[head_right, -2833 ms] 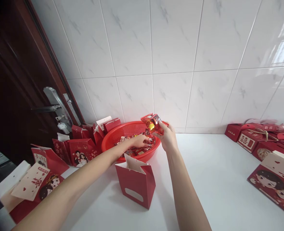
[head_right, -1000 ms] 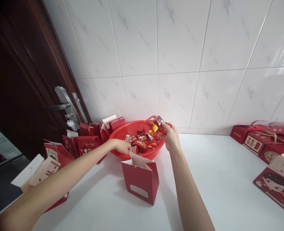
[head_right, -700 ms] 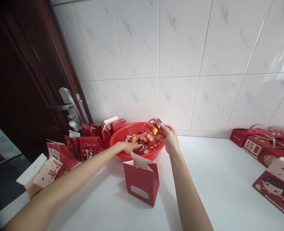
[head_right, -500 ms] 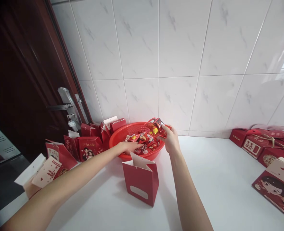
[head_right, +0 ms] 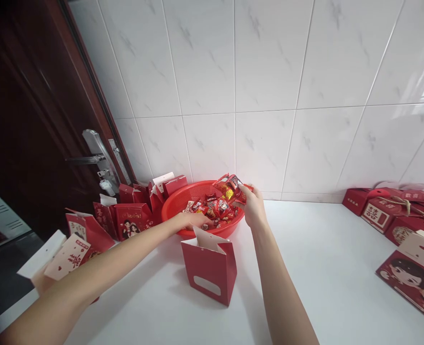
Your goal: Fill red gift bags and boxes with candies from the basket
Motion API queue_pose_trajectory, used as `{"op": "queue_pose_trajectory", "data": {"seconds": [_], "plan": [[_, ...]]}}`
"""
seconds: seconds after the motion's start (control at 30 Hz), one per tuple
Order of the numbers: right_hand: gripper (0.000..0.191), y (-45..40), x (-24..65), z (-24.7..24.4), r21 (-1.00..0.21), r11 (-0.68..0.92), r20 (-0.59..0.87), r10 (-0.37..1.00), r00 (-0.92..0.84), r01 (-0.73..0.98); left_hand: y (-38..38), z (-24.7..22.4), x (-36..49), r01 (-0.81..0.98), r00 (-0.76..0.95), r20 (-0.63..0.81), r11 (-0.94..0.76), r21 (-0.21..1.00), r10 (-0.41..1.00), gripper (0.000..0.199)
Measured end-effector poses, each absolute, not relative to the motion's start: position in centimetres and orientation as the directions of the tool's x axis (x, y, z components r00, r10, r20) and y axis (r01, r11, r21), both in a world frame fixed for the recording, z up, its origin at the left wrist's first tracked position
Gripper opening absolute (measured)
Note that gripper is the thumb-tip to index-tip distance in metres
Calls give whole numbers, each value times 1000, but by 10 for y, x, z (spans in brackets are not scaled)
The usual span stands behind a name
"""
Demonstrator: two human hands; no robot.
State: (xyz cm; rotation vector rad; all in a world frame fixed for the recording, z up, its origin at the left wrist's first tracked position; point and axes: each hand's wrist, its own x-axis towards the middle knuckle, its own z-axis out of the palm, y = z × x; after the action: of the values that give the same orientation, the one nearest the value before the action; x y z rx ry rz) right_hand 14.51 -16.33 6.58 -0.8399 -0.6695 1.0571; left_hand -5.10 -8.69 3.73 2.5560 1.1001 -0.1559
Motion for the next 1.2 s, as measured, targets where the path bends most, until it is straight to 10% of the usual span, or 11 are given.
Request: {"op": "queue_pose_trajectory", "data": {"seconds": [0.4,0.73,1.2], "plan": [[29,-164,146,65,-860,249,92,934,344,-445,-64,32,-56,701,474,132,-464,542,871,18],[26,-164,144,65,-861,255,88,927,364,-440,-56,28,-59,572,353,0,-215,791,936,25],[31,-164,147,64,-872,253,124,942,311,-419,-61,26,-63,666,558,-152,-332,668,816,26]]}}
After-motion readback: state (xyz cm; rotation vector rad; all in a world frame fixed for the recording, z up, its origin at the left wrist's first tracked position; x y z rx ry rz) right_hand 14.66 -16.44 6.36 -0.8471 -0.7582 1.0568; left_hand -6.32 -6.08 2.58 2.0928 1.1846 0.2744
